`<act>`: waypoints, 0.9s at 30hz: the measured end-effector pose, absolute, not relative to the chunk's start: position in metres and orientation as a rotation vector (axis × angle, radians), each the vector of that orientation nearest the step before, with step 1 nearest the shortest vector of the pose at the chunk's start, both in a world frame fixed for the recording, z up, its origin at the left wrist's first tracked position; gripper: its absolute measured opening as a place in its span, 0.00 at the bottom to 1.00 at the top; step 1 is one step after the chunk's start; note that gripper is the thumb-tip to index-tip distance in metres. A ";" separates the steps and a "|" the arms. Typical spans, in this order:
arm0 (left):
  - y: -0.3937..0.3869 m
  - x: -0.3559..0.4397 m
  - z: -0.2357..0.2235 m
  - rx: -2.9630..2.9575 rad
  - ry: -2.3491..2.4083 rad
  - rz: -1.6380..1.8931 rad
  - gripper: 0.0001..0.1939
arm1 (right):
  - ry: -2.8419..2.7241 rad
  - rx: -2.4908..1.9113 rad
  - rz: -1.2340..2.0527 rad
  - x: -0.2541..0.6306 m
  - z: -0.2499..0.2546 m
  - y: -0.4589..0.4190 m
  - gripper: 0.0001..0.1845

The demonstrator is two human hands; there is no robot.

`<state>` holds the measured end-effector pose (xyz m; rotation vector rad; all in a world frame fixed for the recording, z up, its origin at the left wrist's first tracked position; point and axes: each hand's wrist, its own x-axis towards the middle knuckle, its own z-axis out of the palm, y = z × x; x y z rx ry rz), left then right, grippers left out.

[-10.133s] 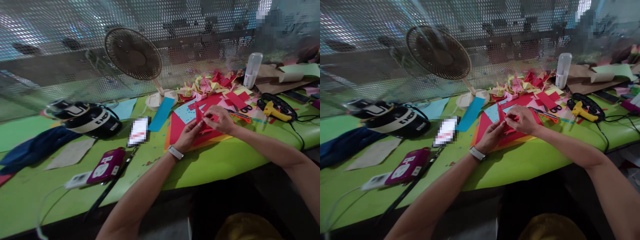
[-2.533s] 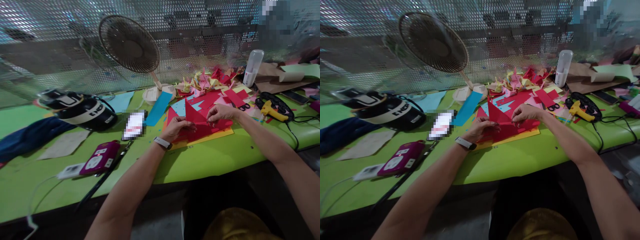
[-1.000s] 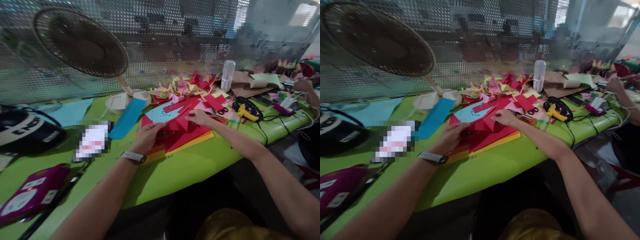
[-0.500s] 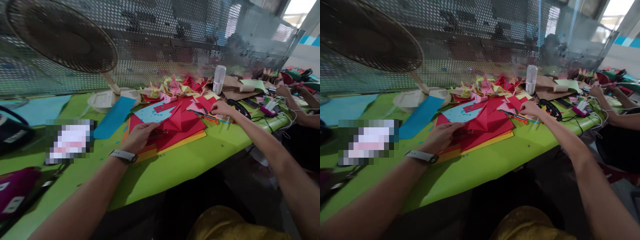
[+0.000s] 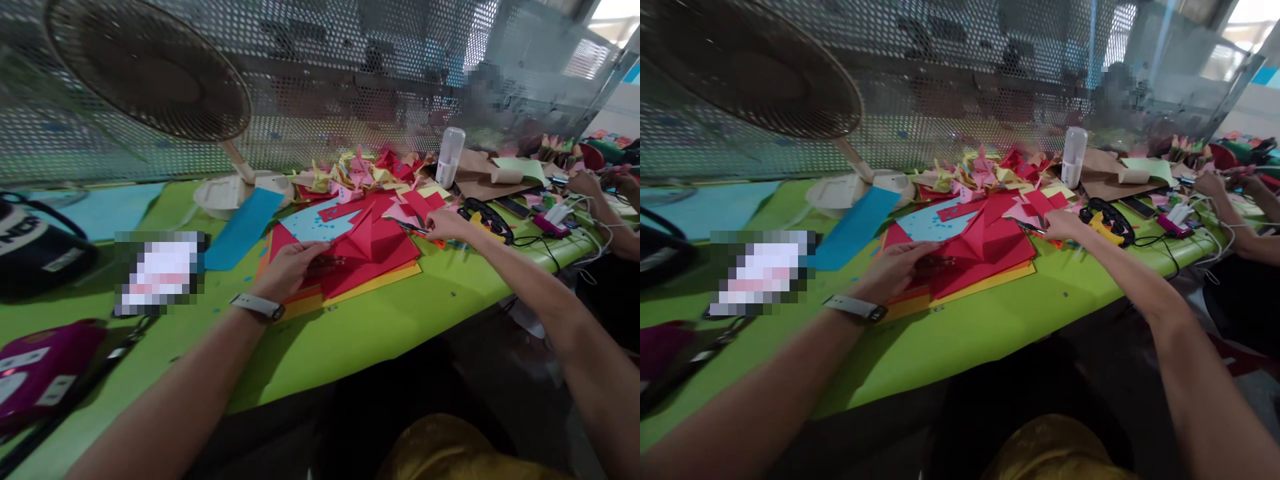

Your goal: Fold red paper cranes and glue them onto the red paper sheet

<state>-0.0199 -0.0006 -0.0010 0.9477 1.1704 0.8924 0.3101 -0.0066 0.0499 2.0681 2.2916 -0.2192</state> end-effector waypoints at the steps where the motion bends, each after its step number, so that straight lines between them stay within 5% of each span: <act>1: -0.001 -0.020 -0.001 0.950 1.176 0.895 0.04 | 2.280 2.105 -0.202 0.311 0.049 -0.006 0.15; 6: -0.002 -0.021 0.000 0.958 1.186 0.878 0.04 | 2.190 2.218 -0.114 0.325 0.045 0.004 0.13; 12: -0.005 -0.018 0.004 0.935 1.184 0.894 0.02 | 2.135 2.310 0.061 0.329 0.036 0.014 0.27; 21: -0.007 -0.018 0.008 0.937 1.204 0.873 0.05 | 2.080 2.355 0.185 0.322 0.032 0.029 0.17; 27: -0.006 -0.018 0.008 0.958 1.222 0.856 0.02 | 2.063 2.495 0.366 0.324 0.041 0.032 0.22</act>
